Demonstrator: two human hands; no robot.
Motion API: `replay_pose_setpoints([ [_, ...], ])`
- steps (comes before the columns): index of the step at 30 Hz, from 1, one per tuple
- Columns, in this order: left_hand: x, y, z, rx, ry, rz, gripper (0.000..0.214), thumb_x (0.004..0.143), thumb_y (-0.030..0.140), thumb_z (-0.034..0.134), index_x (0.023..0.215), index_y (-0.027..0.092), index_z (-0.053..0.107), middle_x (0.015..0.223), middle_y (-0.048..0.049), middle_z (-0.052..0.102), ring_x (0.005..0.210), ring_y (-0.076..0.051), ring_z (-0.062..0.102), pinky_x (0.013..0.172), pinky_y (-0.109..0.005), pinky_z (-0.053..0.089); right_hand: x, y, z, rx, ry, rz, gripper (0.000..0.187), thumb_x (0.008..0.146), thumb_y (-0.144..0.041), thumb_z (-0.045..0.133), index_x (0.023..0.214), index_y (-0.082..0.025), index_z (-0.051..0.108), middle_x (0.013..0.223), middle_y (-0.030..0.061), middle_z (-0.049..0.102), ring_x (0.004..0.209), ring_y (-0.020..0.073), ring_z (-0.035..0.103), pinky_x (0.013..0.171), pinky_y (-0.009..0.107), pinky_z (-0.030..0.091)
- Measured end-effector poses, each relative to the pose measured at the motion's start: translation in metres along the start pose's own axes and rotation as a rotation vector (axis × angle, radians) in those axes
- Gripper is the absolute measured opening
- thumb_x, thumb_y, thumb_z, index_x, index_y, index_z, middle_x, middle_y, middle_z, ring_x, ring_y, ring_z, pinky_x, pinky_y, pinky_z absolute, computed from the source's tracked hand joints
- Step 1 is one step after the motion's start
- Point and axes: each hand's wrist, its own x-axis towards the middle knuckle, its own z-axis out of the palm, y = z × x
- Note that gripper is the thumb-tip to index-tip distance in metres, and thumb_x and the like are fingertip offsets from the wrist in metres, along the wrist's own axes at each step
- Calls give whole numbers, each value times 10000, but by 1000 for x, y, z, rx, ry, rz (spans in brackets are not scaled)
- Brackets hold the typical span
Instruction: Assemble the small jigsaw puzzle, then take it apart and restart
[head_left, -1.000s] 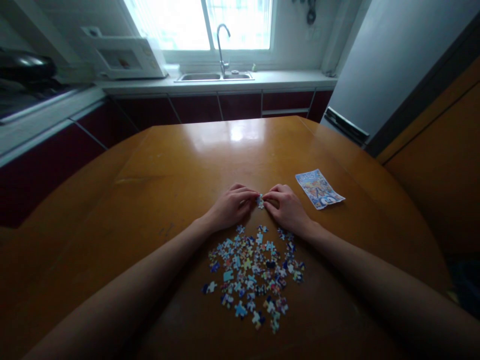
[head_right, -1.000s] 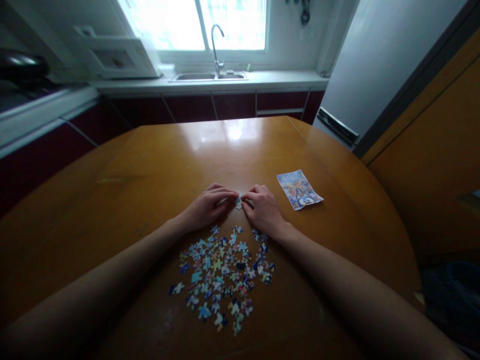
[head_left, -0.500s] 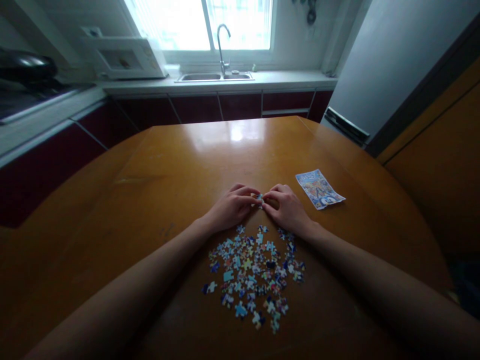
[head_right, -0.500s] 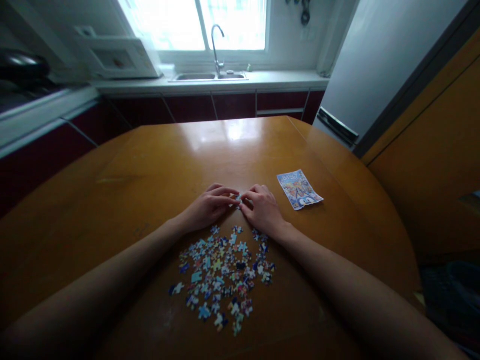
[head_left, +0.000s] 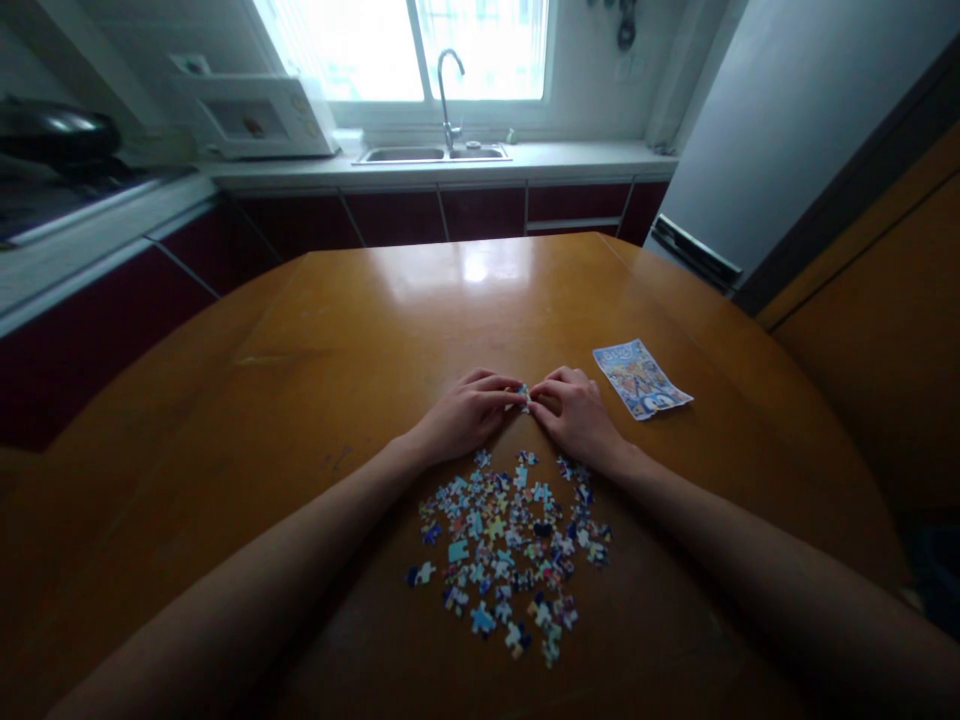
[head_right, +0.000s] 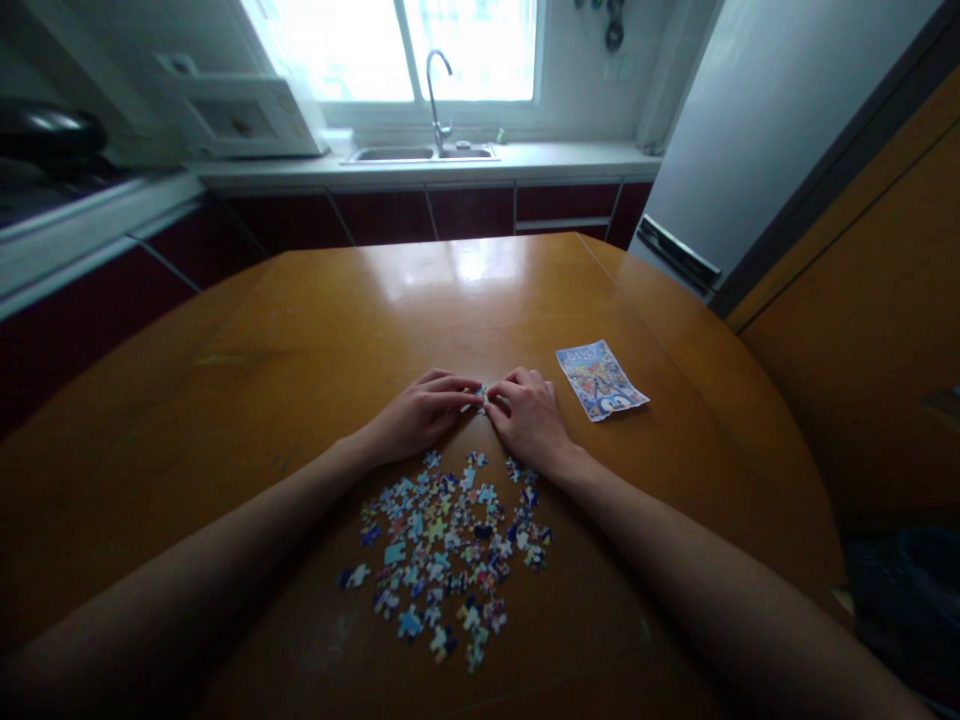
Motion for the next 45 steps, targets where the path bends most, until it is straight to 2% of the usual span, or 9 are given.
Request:
replay_pose_setpoints([
  [9, 0, 0, 1, -40, -5, -21, 325, 979, 188, 564, 1274, 278, 668, 1277, -21, 705, 1126, -222, 587, 1012, -444, 498, 1, 1, 0, -17, -17, 3, 73, 895, -284, 706, 943, -247, 746, 995, 66, 657, 985, 261, 567, 866, 410, 394],
  [17, -1, 1, -2, -8, -39, 1, 301, 996, 236, 553, 1248, 306, 702, 1308, -20, 691, 1115, -233, 570, 1003, -451, 483, 1, -1, -1, -9, -12, 4, 82, 903, -304, 708, 937, -242, 749, 988, 62, 654, 988, 256, 568, 869, 402, 395],
  [33, 0, 7, -3, 62, -31, -15, 323, 999, 234, 544, 1283, 313, 676, 1328, -60, 641, 1183, -252, 543, 1037, -463, 461, 2, 0, -2, 4, -18, 9, 72, 905, -298, 691, 927, -246, 736, 990, 69, 654, 981, 261, 566, 852, 410, 391],
  [38, -1, 6, -2, 66, -32, -20, 312, 993, 228, 550, 1259, 315, 688, 1250, -59, 662, 1140, -246, 554, 1027, -455, 468, 1, -1, -1, 2, -21, 14, 72, 903, -292, 693, 930, -243, 740, 992, 70, 654, 981, 261, 566, 854, 409, 392],
  [45, 0, 6, -5, 5, -39, -14, 325, 983, 188, 545, 1251, 303, 689, 1245, -49, 684, 1117, -236, 566, 1010, -446, 478, 1, 0, 1, 3, -10, 4, 72, 904, -302, 697, 929, -254, 744, 983, 64, 647, 981, 258, 562, 860, 409, 388],
])
